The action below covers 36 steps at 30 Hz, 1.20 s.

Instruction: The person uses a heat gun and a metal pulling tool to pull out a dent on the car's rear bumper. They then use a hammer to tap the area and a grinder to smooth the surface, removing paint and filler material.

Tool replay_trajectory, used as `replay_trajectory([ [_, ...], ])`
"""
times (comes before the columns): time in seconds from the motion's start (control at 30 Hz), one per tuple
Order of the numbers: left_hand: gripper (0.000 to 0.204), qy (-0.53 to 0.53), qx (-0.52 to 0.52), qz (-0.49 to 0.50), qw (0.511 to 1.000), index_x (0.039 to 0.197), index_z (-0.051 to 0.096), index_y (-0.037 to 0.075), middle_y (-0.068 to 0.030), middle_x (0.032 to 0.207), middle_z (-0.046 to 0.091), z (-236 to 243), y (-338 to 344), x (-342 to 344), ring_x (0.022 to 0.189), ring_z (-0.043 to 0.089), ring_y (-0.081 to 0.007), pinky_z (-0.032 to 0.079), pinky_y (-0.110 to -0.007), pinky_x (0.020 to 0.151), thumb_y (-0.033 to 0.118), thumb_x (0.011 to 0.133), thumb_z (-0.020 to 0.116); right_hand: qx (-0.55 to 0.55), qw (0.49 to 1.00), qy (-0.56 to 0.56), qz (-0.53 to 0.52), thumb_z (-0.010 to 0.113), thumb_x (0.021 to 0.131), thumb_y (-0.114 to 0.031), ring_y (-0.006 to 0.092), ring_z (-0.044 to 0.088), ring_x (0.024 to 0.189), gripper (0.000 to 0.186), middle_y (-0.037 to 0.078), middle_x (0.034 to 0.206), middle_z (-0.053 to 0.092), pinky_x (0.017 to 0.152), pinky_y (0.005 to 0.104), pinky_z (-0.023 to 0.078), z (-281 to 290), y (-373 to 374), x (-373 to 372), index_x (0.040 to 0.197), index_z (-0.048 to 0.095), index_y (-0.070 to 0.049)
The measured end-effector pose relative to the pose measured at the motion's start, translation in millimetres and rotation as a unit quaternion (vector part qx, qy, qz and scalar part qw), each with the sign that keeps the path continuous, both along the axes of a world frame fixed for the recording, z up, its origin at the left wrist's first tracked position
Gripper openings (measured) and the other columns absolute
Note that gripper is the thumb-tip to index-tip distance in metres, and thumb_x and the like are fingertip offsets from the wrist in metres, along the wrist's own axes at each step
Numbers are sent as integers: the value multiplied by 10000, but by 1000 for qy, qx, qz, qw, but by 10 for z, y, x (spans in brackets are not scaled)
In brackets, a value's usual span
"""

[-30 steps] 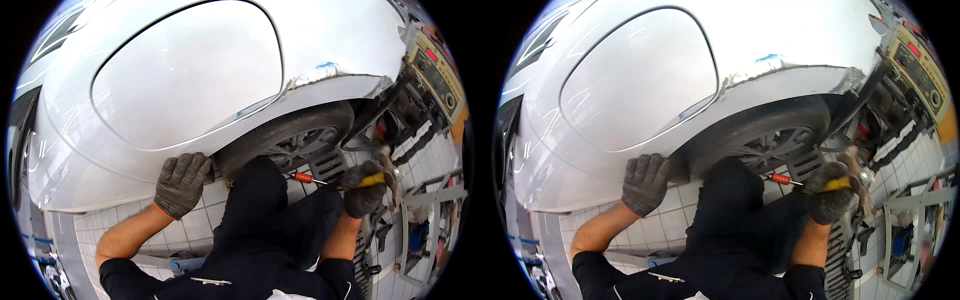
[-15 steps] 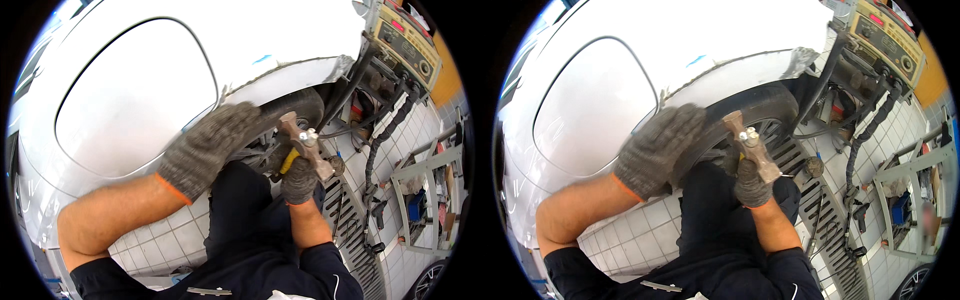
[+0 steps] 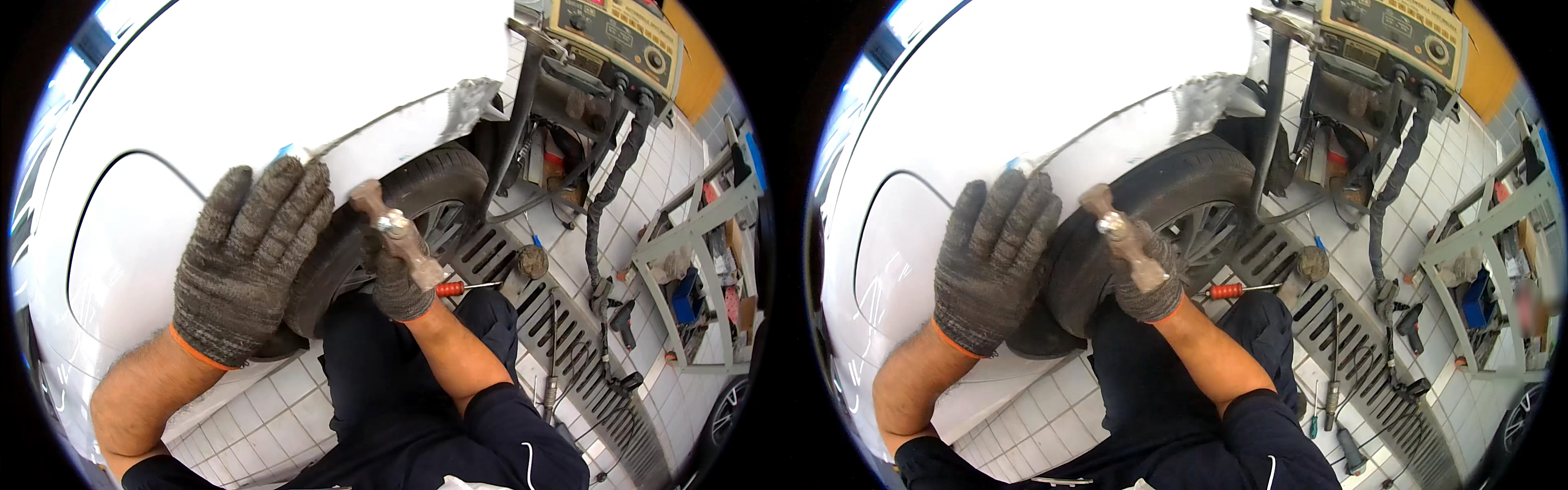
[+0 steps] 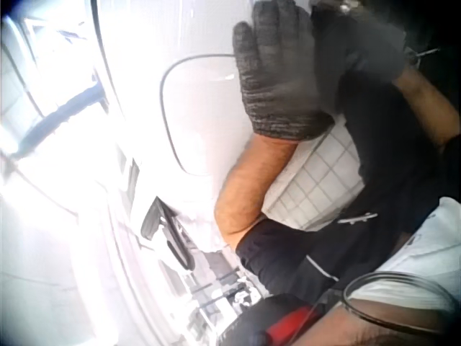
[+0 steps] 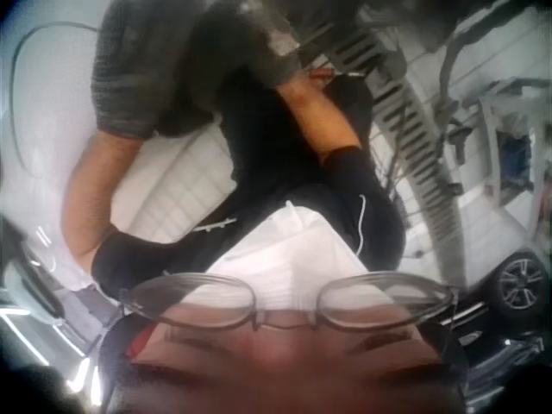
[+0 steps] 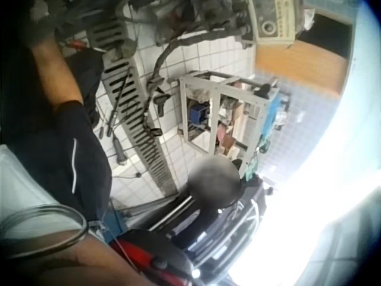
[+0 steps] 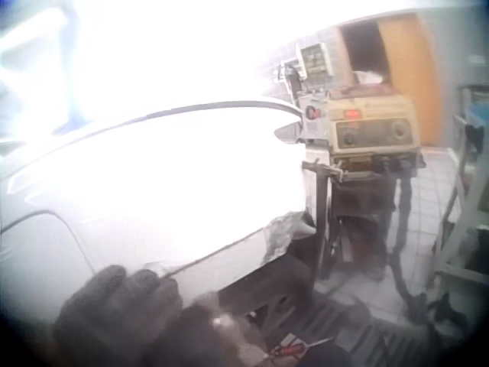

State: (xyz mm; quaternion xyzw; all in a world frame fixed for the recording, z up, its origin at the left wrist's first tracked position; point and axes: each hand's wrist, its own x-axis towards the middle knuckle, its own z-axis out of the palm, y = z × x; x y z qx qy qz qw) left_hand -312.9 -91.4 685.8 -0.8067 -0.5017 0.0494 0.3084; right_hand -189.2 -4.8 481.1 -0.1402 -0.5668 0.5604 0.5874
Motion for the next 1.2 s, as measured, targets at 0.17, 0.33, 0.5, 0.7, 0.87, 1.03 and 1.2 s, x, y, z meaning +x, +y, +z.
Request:
replay_trajectory([
  [0.17, 680, 87, -6, 9, 996, 1384, 553, 95, -130, 1515, 470, 70, 285, 111, 1453, 386, -317, 274, -525, 1231, 255, 768, 792, -48, 998, 11, -27, 563, 1027, -129, 205, 665, 948, 310, 100, 1110, 677, 826, 315, 532, -268, 162, -15, 1303, 602, 7],
  [0.33, 711, 116, -23, 15, 993, 1398, 542, 125, -113, 1521, 461, 113, 406, 195, 1463, 367, -312, 254, -512, 1244, 281, 757, 807, -76, 994, 63, -36, 574, 1004, -120, 263, 682, 941, 349, 144, 1099, 678, 792, 318, 549, -162, 250, 81, 1325, 572, 17],
  [0.5, 703, 113, -24, -11, 993, 1401, 547, 149, -73, 1544, 450, 169, 517, 257, 1472, 362, -274, 253, -488, 1253, 292, 761, 801, 41, 982, -65, -171, 594, 1016, -223, 272, 694, 999, 358, 184, 1197, 673, 843, 384, 561, 65, 373, 249, 1289, 600, 9],
  [0.7, 790, 74, -41, 13, 996, 1465, 473, 116, -115, 1556, 424, 254, 355, 155, 1496, 313, -298, 210, -486, 1267, 331, 769, 779, 84, 956, -108, -261, 528, 1042, -239, 256, 718, 793, 301, 148, 1051, 723, 683, 361, 567, 200, 524, 493, 1195, 659, -15],
  [0.87, 844, 30, -24, 55, 998, 1485, 443, 93, -143, 1584, 379, 215, -150, -150, 1500, 298, -335, 197, -503, 1261, 365, 761, 779, 253, 859, -200, -397, 479, 1059, -321, 235, 669, 588, 368, 116, 866, 725, 532, 355, 518, 636, 515, 535, 1168, 678, -32],
  [1.03, 844, 12, -71, 65, 995, 1521, 402, 119, -128, 1606, 354, 121, -613, -468, 1522, 262, -321, 194, -501, 1262, 378, 797, 748, 179, 922, -251, -234, 468, 1060, -265, 265, 643, 578, 329, 121, 769, 644, 515, 371, 514, 1013, 374, 786, 1155, 659, -14],
  [1.2, 743, 17, -8, 65, 998, 1535, 385, 136, -108, 1609, 357, 343, -594, -568, 1529, 255, -279, 179, -465, 1274, 459, 913, 633, 312, 881, -309, -175, 533, 1020, -181, 250, 685, 668, 230, 129, 872, 682, 555, 344, 552, 1421, 330, 779, 1126, 658, -20],
])
